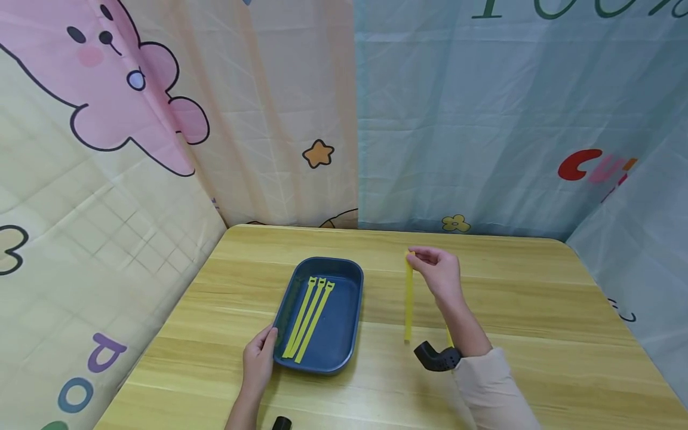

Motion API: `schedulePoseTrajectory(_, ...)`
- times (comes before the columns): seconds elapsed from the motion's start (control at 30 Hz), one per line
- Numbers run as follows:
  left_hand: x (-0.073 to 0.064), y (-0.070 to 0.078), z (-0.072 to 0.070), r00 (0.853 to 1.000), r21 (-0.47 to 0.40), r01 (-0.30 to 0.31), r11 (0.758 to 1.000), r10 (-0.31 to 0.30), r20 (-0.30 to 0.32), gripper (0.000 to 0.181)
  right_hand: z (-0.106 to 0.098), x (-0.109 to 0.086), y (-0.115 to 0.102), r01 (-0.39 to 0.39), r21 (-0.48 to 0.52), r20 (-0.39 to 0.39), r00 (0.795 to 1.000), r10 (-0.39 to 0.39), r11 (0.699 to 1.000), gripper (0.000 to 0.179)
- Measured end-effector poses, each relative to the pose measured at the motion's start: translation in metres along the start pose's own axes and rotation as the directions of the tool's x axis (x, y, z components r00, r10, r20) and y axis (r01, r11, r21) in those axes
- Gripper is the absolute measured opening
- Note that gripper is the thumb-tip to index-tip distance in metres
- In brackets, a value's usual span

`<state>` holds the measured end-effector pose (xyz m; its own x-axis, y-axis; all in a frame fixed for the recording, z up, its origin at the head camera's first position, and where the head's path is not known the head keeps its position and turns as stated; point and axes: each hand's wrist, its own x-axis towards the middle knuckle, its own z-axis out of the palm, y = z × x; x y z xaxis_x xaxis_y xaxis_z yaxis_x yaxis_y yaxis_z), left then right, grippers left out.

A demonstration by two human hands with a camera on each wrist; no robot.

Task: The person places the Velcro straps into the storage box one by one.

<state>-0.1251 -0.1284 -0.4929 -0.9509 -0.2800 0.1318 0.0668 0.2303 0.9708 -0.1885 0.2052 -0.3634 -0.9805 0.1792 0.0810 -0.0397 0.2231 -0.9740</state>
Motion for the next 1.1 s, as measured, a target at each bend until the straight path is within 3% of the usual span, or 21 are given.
schedulePoseTrajectory(0.2, 0.0, 0.0, 0.001, 1.0, -0.004, 0.004, 1.0, -0.004, -0.002, 0.033, 0.004, 0.002, -0.006, 0.021, 0.086, -0.005, 1.0, -0.02, 0.996, 0.036)
schedulePoseTrajectory(0.77, 0.002, 0.0, 0.0, 1.0, -0.006, -0.004, 1.0, 0.004, -0.005, 0.032, 0.021, -0.001, -0.02, 0.047, 0.225, 0.005, 0.999, -0.05, 0.973, 0.042)
schedulePoseTrajectory(1.1, 0.001, 0.0, 0.0, 1.0, 0.011, -0.001, 1.0, 0.001, 0.0, 0.035, 0.031, -0.002, -0.028, 0.074, 0.252, 0.025, 0.996, -0.083, 0.965, 0.039)
